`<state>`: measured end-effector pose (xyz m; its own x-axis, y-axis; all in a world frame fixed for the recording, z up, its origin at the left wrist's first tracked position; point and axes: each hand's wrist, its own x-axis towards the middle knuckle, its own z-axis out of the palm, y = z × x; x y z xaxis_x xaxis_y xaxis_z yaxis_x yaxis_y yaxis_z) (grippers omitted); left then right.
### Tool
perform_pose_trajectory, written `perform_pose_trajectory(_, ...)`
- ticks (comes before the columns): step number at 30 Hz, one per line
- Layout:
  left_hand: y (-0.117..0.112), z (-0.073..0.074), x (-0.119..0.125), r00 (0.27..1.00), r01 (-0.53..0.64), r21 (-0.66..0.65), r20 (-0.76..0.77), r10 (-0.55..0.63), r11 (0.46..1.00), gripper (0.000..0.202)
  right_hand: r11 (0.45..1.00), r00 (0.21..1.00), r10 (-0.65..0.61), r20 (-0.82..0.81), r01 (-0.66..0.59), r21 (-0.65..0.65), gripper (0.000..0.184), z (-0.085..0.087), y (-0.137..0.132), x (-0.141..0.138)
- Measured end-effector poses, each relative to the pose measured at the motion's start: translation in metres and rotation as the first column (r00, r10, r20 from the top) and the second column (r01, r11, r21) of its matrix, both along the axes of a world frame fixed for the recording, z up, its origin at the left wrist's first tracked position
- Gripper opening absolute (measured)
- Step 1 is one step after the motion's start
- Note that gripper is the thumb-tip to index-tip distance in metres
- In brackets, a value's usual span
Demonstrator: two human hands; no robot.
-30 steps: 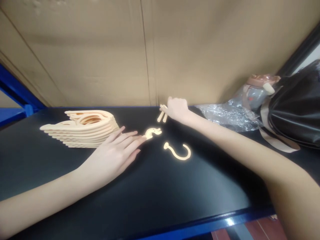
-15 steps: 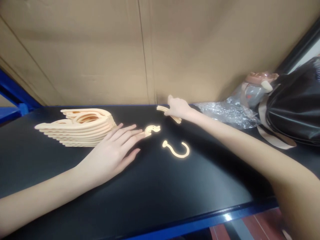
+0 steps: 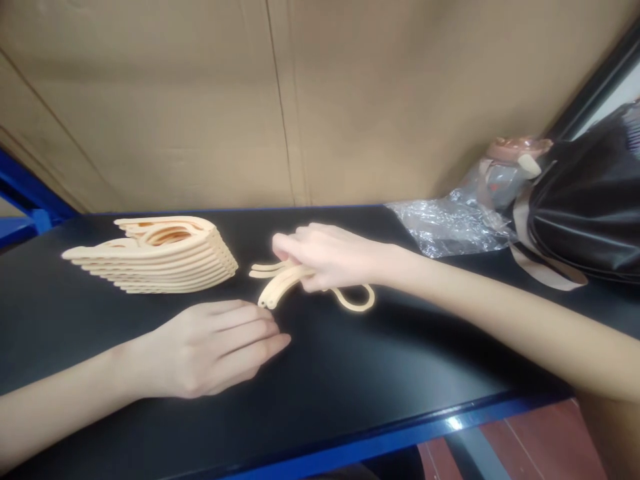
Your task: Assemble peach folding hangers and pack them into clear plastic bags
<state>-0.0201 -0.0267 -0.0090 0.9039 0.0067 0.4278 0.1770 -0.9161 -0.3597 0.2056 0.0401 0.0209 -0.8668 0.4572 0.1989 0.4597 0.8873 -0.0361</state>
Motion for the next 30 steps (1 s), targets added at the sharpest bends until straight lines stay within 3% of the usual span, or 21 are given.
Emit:
perform_pose_trajectory(5,0.0,-0.001,-0.001,1.0,-0.019,-0.001,0.003,0.019,1.0,0.023,0.998,0.999,0.044,0.022,-0.043,-0.054,0.026,-0.004,0.007,-0.005)
perform_pose_trajectory(10,0.0,-0.003,-0.002,0.99,-0.131,0.059,0.055,0.127,0.99,0.016,0.997,1.0,0.002,-0.003,-0.002,-0.077,0.019,0.001,0.003,0.004)
perform_pose_trajectory(14,0.002,-0.004,-0.002,0.968,-0.238,0.047,0.094,0.233,0.97,0.011,0.996,0.999,-0.05,-0.01,0.049,-0.07,0.003,0.006,-0.004,0.023)
perform_pose_trajectory(17,0.004,-0.003,-0.002,0.946,-0.28,0.026,0.176,0.271,0.96,0.008,0.999,1.0,-0.022,0.012,0.023,-0.049,0.015,0.001,-0.013,0.041)
perform_pose_trajectory(21,0.008,-0.001,-0.003,0.91,-0.333,-0.061,0.243,0.337,0.941,0.009,0.993,0.999,0.012,0.042,-0.007,-0.114,0.033,-0.009,-0.027,0.058)
perform_pose_trajectory(25,0.012,-0.001,-0.003,0.901,-0.329,-0.133,0.252,0.353,0.935,0.009,0.995,0.994,-0.075,0.083,0.08,-0.064,0.027,-0.007,-0.038,0.067)
perform_pose_trajectory(30,0.014,-0.004,-0.004,0.932,-0.248,-0.175,0.227,0.284,0.953,0.011,0.991,0.985,-0.119,0.124,0.125,-0.04,0.016,0.0,-0.046,0.067)
